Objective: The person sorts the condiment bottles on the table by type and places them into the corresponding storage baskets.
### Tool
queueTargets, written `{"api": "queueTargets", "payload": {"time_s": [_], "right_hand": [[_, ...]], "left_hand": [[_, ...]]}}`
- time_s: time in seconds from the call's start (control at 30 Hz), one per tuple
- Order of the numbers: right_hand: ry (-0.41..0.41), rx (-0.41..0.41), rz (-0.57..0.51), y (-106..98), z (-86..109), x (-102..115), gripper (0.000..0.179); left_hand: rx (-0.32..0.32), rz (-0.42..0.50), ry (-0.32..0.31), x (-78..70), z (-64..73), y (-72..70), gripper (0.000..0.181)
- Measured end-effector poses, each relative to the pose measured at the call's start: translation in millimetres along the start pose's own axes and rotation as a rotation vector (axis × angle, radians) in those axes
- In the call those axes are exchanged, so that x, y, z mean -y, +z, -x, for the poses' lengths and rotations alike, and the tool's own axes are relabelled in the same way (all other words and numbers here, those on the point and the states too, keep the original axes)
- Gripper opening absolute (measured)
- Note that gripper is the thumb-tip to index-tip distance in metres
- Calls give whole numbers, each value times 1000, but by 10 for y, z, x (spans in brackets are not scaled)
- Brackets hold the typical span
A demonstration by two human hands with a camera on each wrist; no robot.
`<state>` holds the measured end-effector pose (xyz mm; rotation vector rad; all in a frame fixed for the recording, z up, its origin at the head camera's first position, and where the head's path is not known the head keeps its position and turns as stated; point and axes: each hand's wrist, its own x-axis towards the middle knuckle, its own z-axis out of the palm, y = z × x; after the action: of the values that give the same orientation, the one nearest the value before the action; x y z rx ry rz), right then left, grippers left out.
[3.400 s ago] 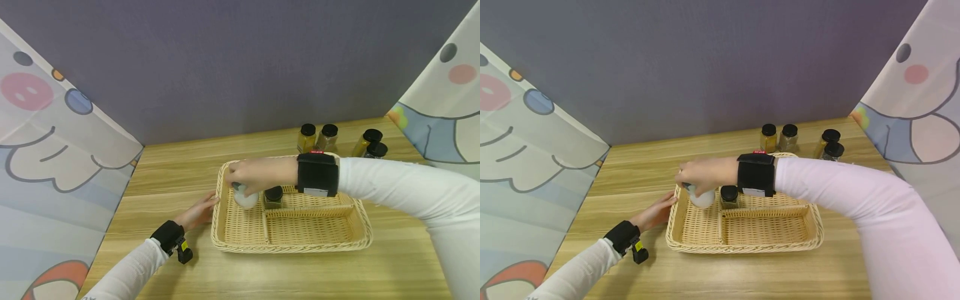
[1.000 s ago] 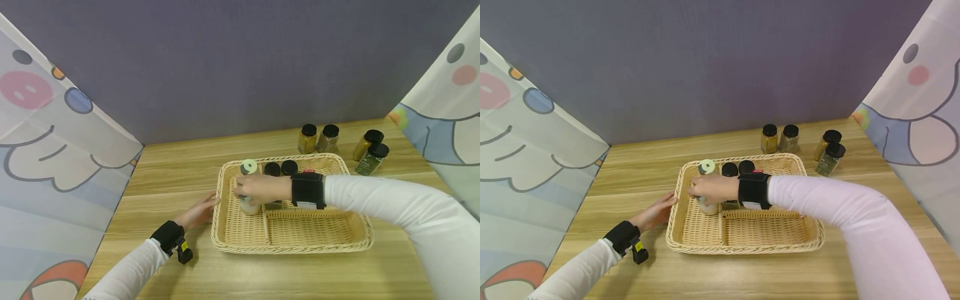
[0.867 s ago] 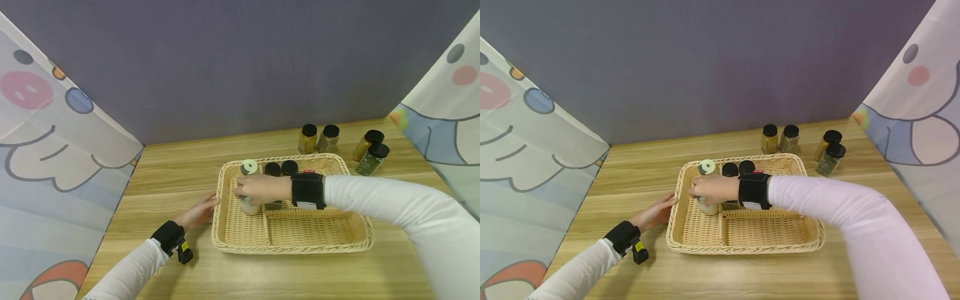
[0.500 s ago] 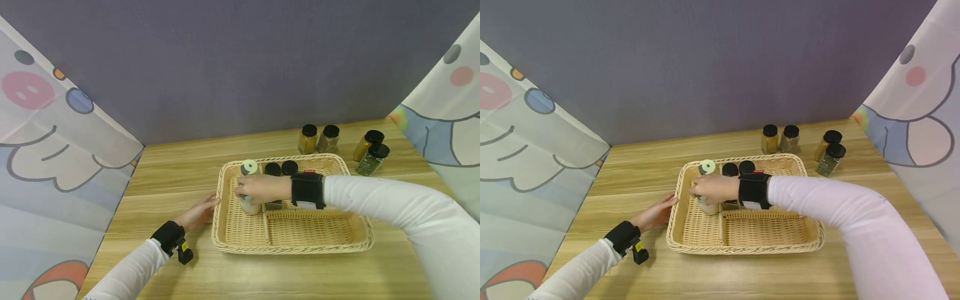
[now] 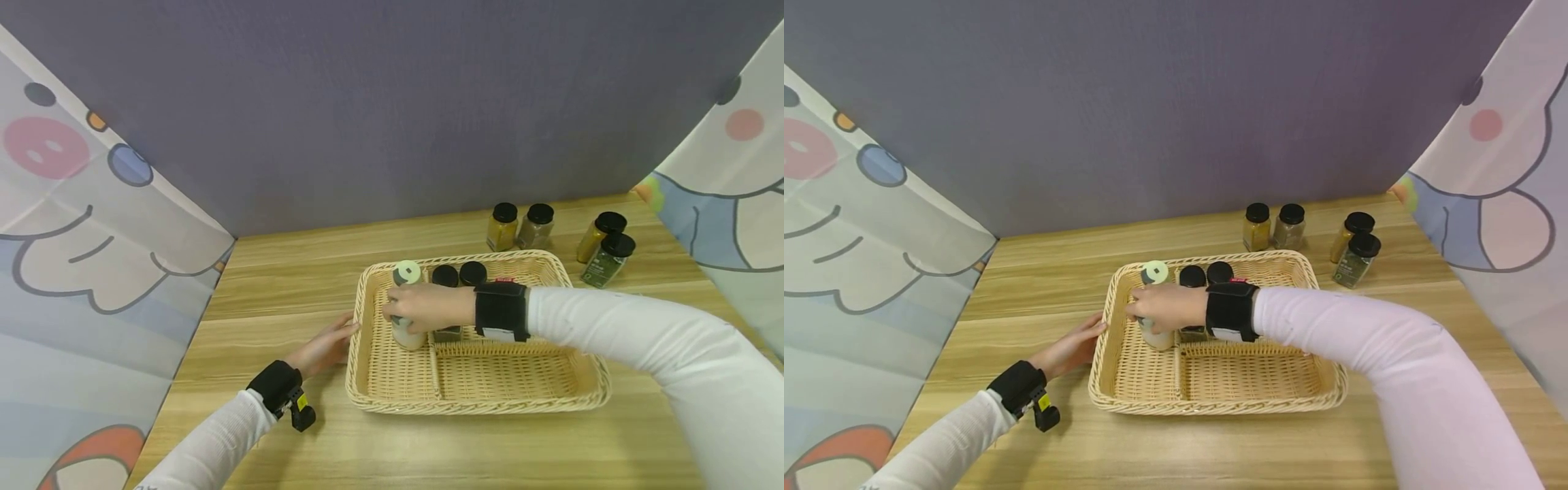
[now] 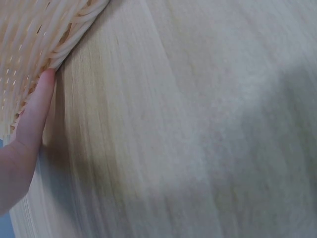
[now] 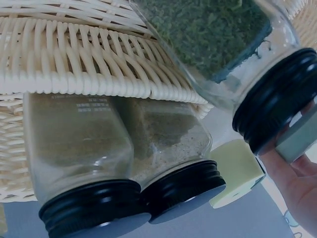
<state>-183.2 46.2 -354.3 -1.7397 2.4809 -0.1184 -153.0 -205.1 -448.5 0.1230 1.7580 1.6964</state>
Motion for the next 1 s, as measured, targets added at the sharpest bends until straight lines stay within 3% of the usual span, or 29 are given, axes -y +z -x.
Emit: {"api": "queueTargets", "payload": {"time_s": [0.6,0.83,1.0], "right_hand": [[16,-58,-20,-146,72,4,30],[1,-153,-25,-222,128,-57,25],[33,-195,-45,-282,176,-98,26]], "left_hand": [[5,12,2,-7,3,-14,48],[3,11,0,-1,3,-11,49],[-3,6,0,5,0,-8,48]]}}
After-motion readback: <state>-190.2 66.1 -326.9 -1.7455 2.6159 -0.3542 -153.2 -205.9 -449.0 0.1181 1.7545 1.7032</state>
